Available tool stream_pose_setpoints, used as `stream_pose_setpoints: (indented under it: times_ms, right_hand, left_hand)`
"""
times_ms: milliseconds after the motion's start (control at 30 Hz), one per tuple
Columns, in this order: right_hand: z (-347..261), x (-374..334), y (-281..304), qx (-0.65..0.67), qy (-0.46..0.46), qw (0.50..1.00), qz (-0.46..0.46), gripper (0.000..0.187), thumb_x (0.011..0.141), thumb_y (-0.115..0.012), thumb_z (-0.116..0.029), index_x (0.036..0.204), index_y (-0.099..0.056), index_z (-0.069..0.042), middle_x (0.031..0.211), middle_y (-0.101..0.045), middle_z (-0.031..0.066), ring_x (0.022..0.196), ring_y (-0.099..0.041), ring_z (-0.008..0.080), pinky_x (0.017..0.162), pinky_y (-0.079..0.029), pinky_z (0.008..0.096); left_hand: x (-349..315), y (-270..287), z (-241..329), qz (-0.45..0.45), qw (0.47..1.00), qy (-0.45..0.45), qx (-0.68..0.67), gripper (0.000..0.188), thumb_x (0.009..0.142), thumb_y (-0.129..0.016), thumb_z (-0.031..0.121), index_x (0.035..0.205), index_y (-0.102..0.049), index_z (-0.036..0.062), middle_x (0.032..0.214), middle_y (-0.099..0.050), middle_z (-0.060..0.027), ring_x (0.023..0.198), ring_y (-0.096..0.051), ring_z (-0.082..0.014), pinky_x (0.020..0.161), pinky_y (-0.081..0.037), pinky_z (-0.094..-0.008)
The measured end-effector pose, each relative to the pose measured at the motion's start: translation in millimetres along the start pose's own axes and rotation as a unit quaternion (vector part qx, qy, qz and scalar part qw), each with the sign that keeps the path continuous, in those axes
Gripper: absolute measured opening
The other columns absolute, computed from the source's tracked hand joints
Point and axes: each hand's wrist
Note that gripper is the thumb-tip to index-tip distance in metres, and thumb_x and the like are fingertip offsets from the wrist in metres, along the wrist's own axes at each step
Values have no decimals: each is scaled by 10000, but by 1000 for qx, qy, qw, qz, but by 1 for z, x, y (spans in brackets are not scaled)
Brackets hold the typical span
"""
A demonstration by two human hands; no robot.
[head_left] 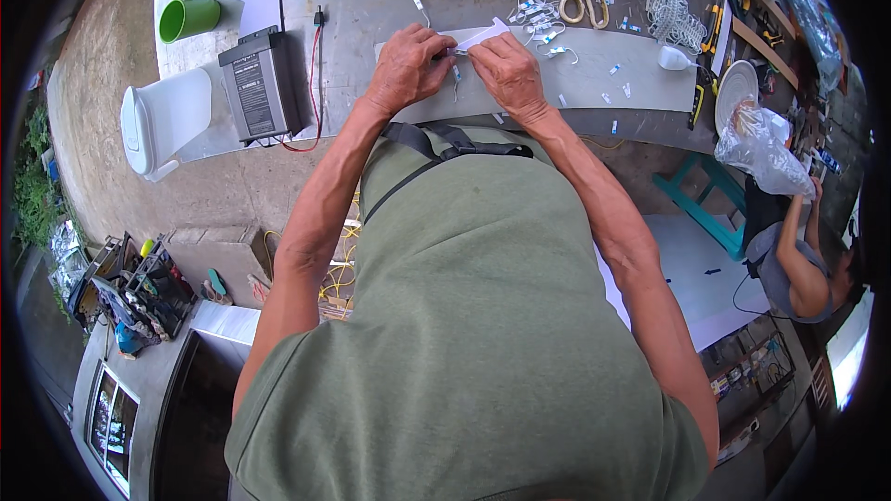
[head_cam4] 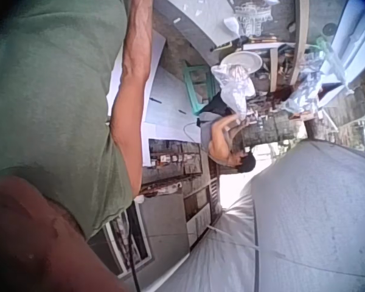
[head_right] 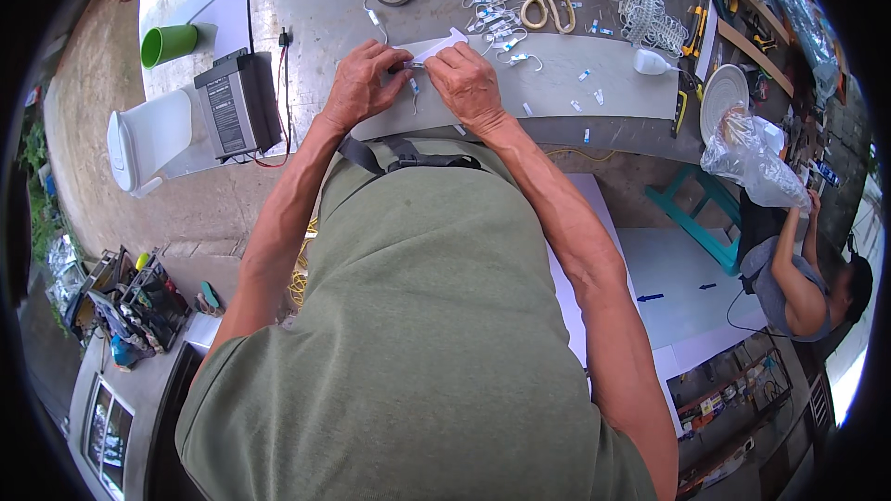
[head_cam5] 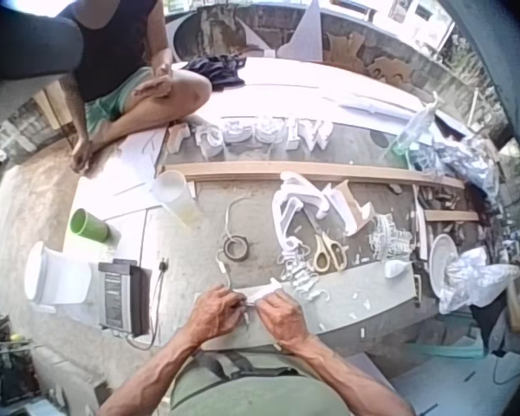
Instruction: Assembling small LED modules and wiring into sign components on a workbench.
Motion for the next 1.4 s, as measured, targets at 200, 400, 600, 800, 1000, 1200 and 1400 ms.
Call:
stream_pose_setpoints:
  times_ms: [200,400,600,800,1000,1200,1400]
  right_hand:
    - [-1,1,2,-13,0,1000,-10,127,785,-747,-66,876,-659,-71,813,-592,54,839,-618,234,725,-537,371]
    - [-2,2,2,-14,7,1000,-9,126,782,-743,-69,872,-656,-72,823,-596,55,843,-617,234,734,-538,370]
    - [0,0,1,-20,5,1000,-10,124,786,-737,-70,886,-664,-73,834,-605,55,857,-618,236,748,-536,369]
    - [6,-5,4,59,-35,997,-25,219,827,-731,-31,1042,-694,-54,957,-660,81,954,-633,273,839,-541,384]
    - [12,-11,8,92,-45,994,-31,296,842,-719,-2,1131,-674,-43,1042,-679,107,1002,-631,303,884,-534,405]
    - [11,-12,9,95,-48,994,-29,283,841,-712,12,1117,-677,-44,1026,-675,99,992,-630,296,879,-535,400]
    - [11,-12,9,99,-50,993,-30,261,833,-719,13,1084,-690,-51,1017,-665,89,983,-628,289,874,-536,400]
  left_hand:
    - [2,-1,-1,0,1000,2,8,228,770,-778,81,995,-745,89,817,-704,-61,802,-650,-258,739,-540,-376]
    - [3,-4,0,8,1000,8,2,194,769,-763,111,961,-739,93,804,-700,-45,804,-636,-264,733,-519,-398]
    - [5,-10,-3,20,999,3,32,130,772,-768,135,899,-763,107,795,-702,-42,789,-639,-260,706,-518,-401]
    - [3,-10,-2,31,998,-3,50,98,792,-794,132,888,-779,121,830,-726,-37,772,-651,-239,694,-528,-371]
    - [-1,-15,-3,54,998,-7,37,82,791,-788,156,867,-775,130,800,-710,-13,784,-639,-227,668,-458,-370]
    - [-1,-15,-2,56,997,-10,58,94,788,-811,144,873,-776,125,811,-722,-14,752,-635,-214,683,-498,-363]
    - [-2,-15,-3,61,997,-13,54,95,784,-813,136,870,-777,124,810,-726,-18,745,-640,-215,679,-502,-358]
Point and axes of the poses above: each hand's wrist, its own x-axis towards the middle knuckle, its own y-axis out of the back of the hand, z = x × y
